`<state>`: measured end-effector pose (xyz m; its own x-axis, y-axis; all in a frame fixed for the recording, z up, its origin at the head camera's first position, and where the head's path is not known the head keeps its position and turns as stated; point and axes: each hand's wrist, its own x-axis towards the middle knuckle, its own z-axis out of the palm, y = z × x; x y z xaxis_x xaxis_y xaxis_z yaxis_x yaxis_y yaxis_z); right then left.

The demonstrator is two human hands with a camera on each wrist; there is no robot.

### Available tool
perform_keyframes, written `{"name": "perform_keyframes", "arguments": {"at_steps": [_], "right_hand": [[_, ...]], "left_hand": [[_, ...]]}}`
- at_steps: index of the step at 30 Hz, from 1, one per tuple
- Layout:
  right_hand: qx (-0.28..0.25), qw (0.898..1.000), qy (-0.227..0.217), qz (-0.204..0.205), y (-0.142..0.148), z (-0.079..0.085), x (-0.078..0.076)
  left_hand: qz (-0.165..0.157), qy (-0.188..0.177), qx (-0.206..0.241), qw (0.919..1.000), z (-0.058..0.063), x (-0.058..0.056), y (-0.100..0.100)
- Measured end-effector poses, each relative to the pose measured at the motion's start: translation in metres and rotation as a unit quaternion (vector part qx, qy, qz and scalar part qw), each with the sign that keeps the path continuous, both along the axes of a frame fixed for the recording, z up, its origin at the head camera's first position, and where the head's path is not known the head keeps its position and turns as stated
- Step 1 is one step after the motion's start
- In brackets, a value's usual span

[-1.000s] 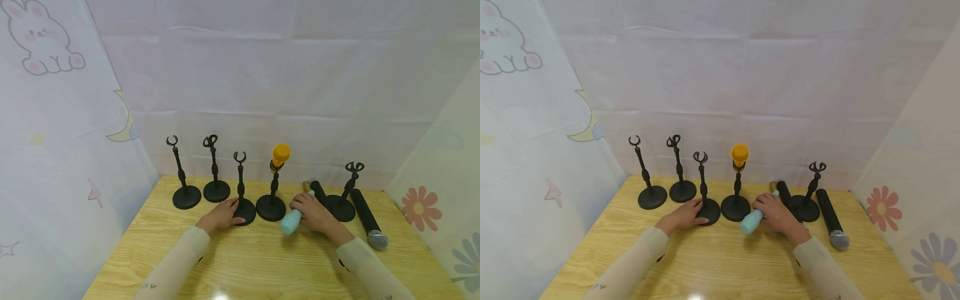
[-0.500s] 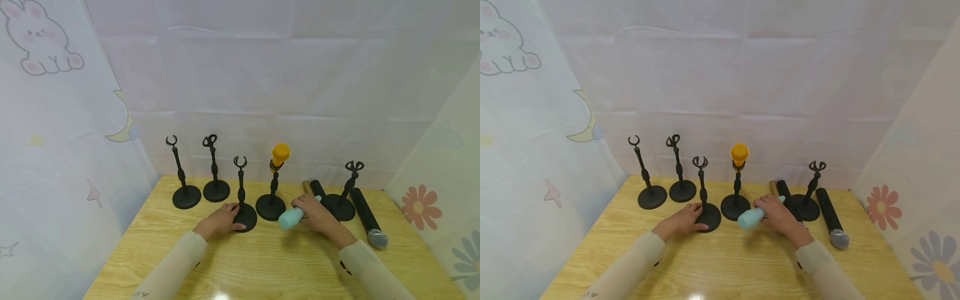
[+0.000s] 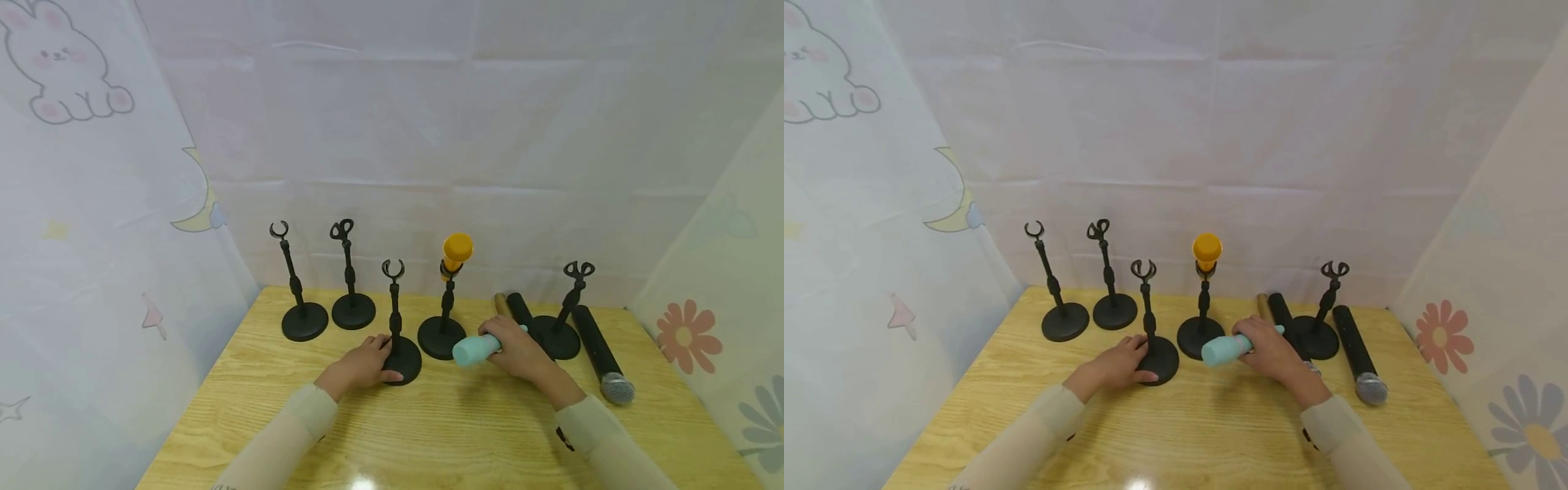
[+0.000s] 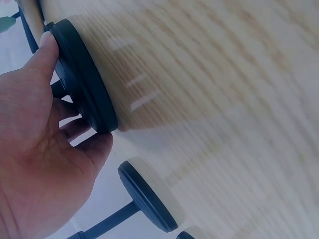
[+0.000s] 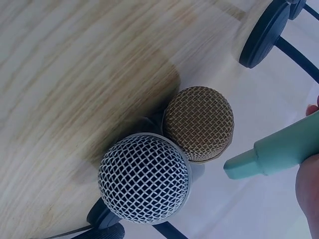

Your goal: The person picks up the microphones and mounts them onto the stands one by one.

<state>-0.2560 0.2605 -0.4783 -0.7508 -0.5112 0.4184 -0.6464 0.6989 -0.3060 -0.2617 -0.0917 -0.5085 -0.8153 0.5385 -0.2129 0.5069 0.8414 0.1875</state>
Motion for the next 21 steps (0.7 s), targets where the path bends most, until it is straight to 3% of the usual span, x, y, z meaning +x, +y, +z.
{"name": "perform_keyframes", "arguments": {"at_steps": [9, 21], "right_hand": [[-0.009, 0.998, 0.061, 0.012, -0.001, 0.001, 0.002], [-0.025, 0.997, 0.064, 0.021, -0.003, 0.002, 0.007]], "left_hand": [[-0.015, 0.002, 0.0, 0.9999, 0.002, 0.01, 0.0], [-0.032, 0.015, -0.003, 0.9994, 0.006, 0.026, 0.004]]}}
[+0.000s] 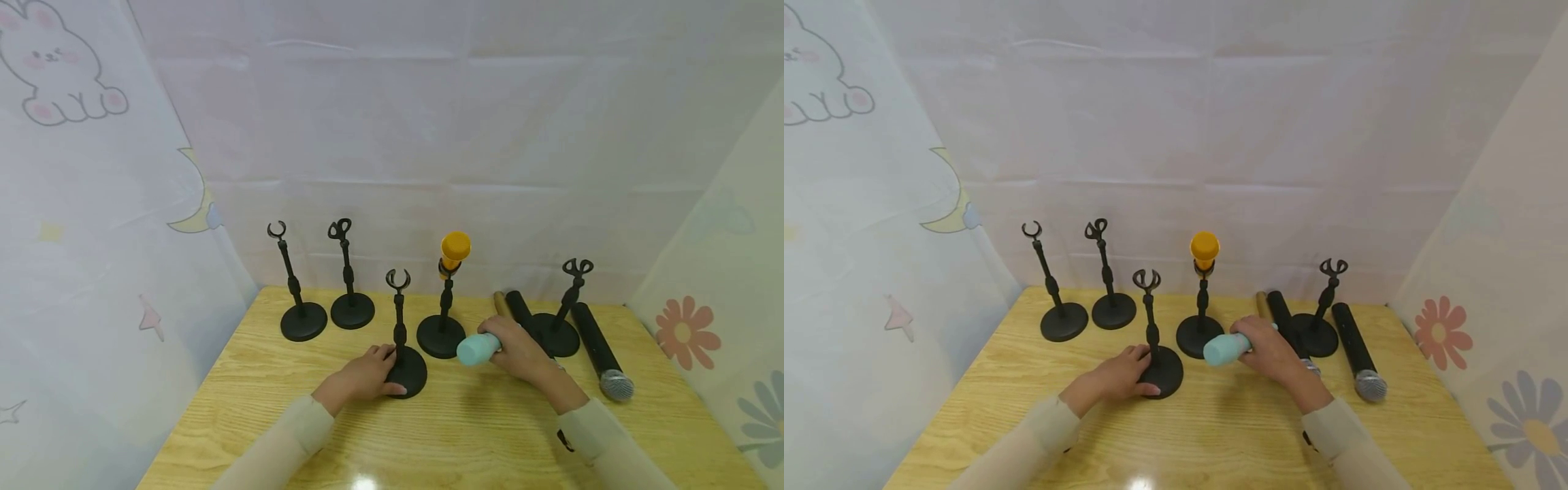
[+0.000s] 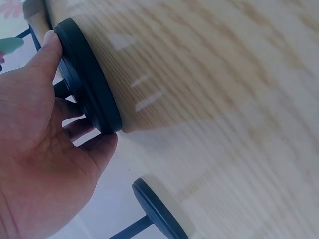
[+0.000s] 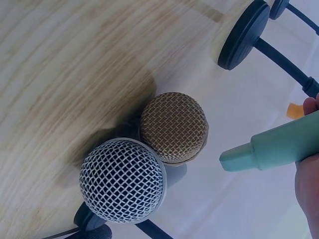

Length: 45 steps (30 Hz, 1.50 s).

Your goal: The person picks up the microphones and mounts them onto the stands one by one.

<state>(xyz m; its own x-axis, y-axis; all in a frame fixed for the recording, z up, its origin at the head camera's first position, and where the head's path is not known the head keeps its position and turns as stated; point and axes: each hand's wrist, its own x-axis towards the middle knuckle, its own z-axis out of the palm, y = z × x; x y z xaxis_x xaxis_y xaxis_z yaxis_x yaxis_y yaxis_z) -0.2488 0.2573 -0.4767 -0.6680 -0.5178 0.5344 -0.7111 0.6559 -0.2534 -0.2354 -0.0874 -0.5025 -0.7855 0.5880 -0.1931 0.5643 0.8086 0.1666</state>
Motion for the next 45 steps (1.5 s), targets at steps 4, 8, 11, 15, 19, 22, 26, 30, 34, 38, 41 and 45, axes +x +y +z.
{"name": "perform_keyframes", "arguments": {"at_steps": [4, 8, 11, 15, 19, 22, 26, 30, 34, 38, 41, 45], "right_hand": [[0.0, 1.0, -0.009, -0.006, -0.001, 0.002, 0.002], [0.0, 1.0, -0.015, -0.01, -0.002, 0.006, 0.005], [-0.004, 1.0, -0.011, -0.01, -0.003, 0.009, 0.007], [-0.009, 1.0, 0.002, -0.006, -0.003, 0.01, 0.009], [-0.011, 1.0, 0.01, -0.002, -0.003, 0.012, 0.01], [-0.012, 1.0, 0.013, -0.001, -0.005, 0.014, 0.011], [-0.017, 1.0, 0.016, 0.003, -0.007, 0.017, 0.013], [-0.028, 0.999, 0.017, 0.008, -0.01, 0.021, 0.015], [-0.044, 0.999, 0.022, 0.012, -0.013, 0.025, 0.017], [-0.057, 0.998, 0.028, 0.017, -0.016, 0.032, 0.02], [-0.06, 0.997, 0.033, 0.024, -0.018, 0.035, 0.022], [-0.068, 0.996, 0.044, 0.042, -0.021, 0.04, 0.024]], "left_hand": [[-0.002, -0.001, 0.002, 1.0, 0.002, 0.004, 0.001], [-0.004, 0.001, 0.005, 1.0, 0.002, 0.006, 0.003], [-0.001, 0.004, -0.003, 1.0, 0.0, 0.009, 0.005], [-0.001, 0.01, -0.015, 0.9998, -0.003, 0.011, 0.008], [0.002, 0.009, -0.025, 0.9996, -0.006, 0.015, 0.012], [0.009, 0.002, -0.028, 0.9996, -0.004, 0.02, 0.015], [0.011, -0.005, -0.024, 0.9996, 0.002, 0.026, 0.018], [0.009, -0.004, -0.03, 0.9995, 0.004, 0.032, 0.022], [0.009, 0.002, -0.034, 0.9994, 0.002, 0.038, 0.026], [0.008, 0.01, -0.038, 0.9992, 0.0, 0.044, 0.03], [0.002, 0.02, -0.045, 0.9988, -0.001, 0.049, 0.033], [-0.012, 0.031, -0.046, 0.9984, 0.0, 0.056, 0.036]]}}
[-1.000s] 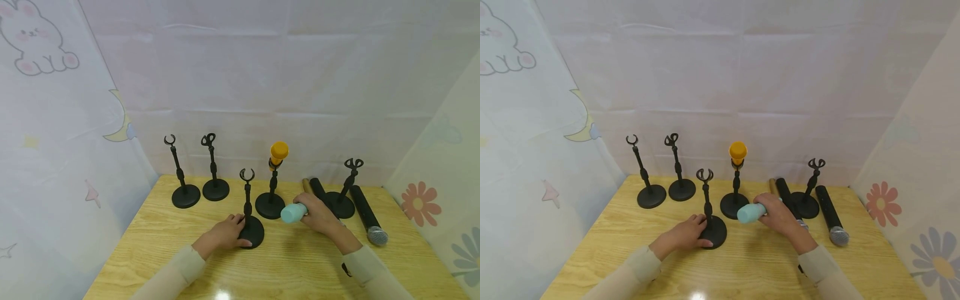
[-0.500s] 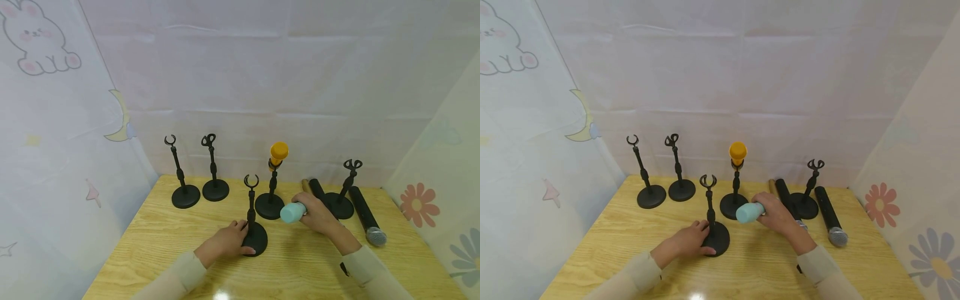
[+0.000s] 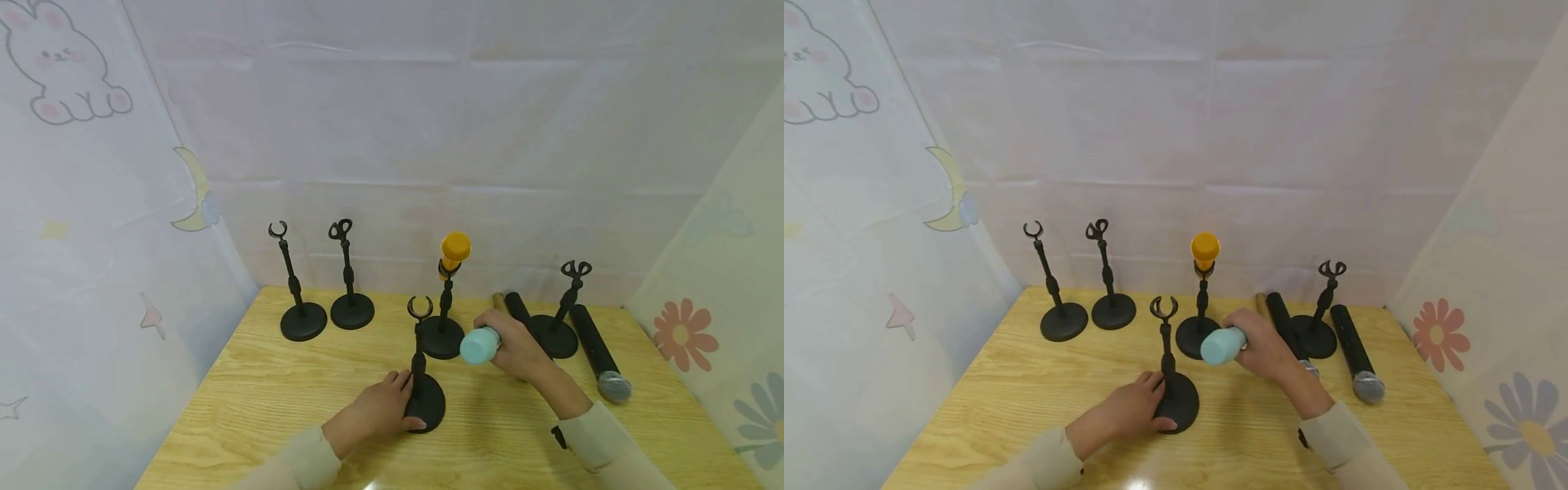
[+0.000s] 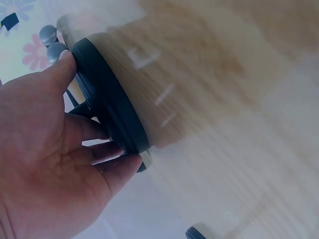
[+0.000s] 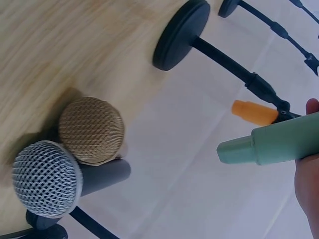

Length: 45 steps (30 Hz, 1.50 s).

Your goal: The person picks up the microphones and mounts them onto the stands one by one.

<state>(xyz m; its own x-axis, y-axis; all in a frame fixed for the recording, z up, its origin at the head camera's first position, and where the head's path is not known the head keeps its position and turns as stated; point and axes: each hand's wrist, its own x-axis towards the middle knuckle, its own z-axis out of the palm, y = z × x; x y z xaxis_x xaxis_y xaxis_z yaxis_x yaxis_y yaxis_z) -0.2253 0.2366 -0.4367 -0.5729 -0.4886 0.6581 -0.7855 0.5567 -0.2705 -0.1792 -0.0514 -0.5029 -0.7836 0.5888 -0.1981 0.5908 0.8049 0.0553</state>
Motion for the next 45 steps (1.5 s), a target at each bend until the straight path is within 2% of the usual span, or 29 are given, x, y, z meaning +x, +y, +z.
{"name": "perform_keyframes", "arguments": {"at_steps": [6, 11, 17, 23, 30, 34, 40, 45], "right_hand": [[-0.036, 0.998, 0.024, 0.044, -0.001, 0.008, 0.002], [-0.053, 0.996, 0.035, 0.055, -0.003, 0.015, 0.003], [-0.06, 0.995, 0.008, 0.073, -0.007, 0.023, 0.007], [-0.091, 0.991, -0.013, 0.094, -0.014, 0.034, 0.013], [-0.134, 0.983, 0.022, 0.127, -0.025, 0.051, 0.018], [-0.159, 0.977, 0.011, 0.14, -0.03, 0.059, 0.022], [-0.176, 0.972, -0.033, 0.149, -0.037, 0.068, 0.03], [-0.193, 0.966, -0.042, 0.165, -0.044, 0.075, 0.034]], "left_hand": [[-0.02, 0.006, -0.002, 0.9998, -0.001, 0.011, 0.005], [-0.027, 0.006, -0.002, 0.9996, -0.003, 0.021, 0.01], [-0.031, 0.017, -0.014, 0.9993, -0.002, 0.032, 0.014], [-0.042, 0.017, -0.01, 0.9989, -0.004, 0.038, 0.017], [-0.061, 0.036, -0.004, 0.9974, -0.009, 0.044, 0.02], [-0.07, 0.047, -0.012, 0.9963, -0.01, 0.048, 0.021], [-0.081, 0.055, -0.017, 0.9951, -0.014, 0.051, 0.024], [-0.084, 0.058, -0.018, 0.9946, -0.009, 0.055, 0.025]]}}
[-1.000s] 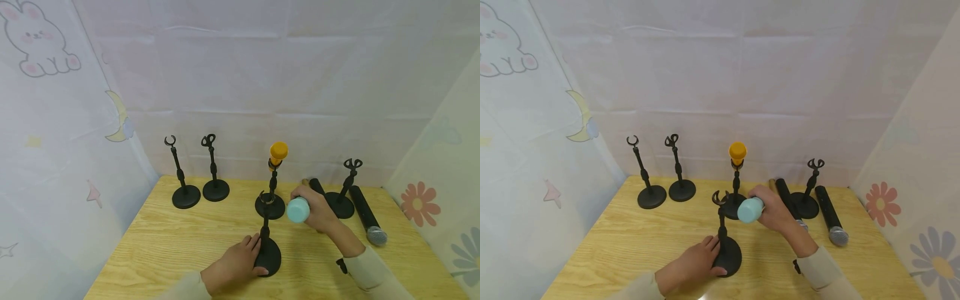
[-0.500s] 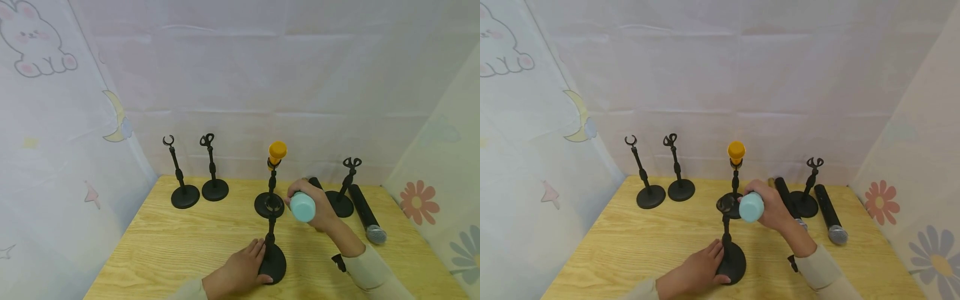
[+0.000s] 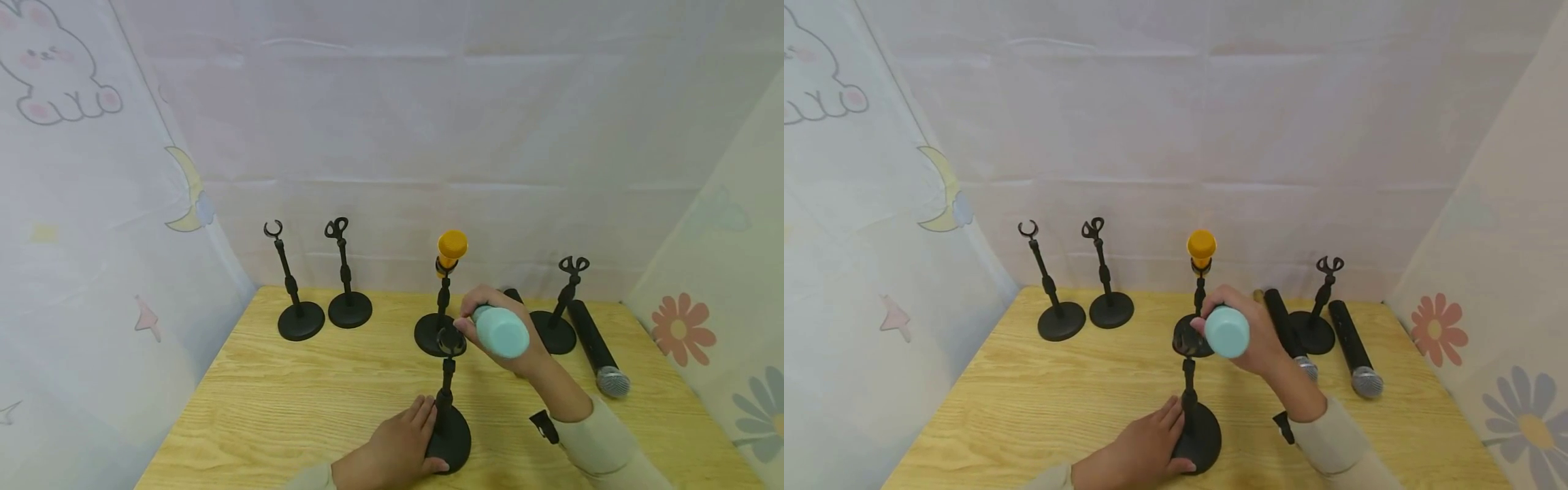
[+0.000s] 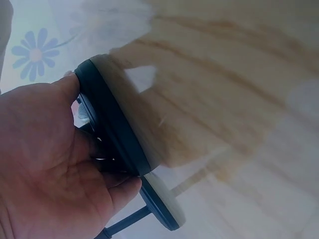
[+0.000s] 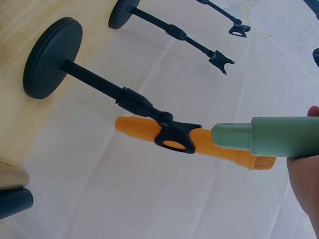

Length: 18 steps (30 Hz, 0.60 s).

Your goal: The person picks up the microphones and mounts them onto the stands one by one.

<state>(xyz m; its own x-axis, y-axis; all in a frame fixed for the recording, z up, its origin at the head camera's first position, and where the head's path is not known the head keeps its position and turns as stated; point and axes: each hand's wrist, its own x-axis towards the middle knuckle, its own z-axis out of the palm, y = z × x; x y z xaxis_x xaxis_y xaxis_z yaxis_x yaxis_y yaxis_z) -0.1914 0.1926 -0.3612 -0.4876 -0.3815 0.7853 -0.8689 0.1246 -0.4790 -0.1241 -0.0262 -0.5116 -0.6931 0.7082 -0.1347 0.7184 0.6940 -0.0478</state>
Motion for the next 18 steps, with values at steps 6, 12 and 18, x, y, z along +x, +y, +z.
{"name": "perform_keyframes", "arguments": {"at_steps": [6, 12, 18], "right_hand": [[-0.021, 0.999, -0.013, 0.023, -0.007, 0.005, 0.004], [-0.02, 0.999, -0.013, 0.041, -0.013, 0.006, 0.007], [-0.008, 0.998, -0.025, 0.053, -0.017, 0.008, 0.013]], "left_hand": [[0.004, -0.003, -0.002, 1.0, 0.006, 0.003, 0.001], [0.005, 0.003, -0.011, 0.9999, 0.003, 0.004, 0.004], [0.014, 0.009, -0.027, 0.9995, 0.003, 0.006, 0.009]]}}
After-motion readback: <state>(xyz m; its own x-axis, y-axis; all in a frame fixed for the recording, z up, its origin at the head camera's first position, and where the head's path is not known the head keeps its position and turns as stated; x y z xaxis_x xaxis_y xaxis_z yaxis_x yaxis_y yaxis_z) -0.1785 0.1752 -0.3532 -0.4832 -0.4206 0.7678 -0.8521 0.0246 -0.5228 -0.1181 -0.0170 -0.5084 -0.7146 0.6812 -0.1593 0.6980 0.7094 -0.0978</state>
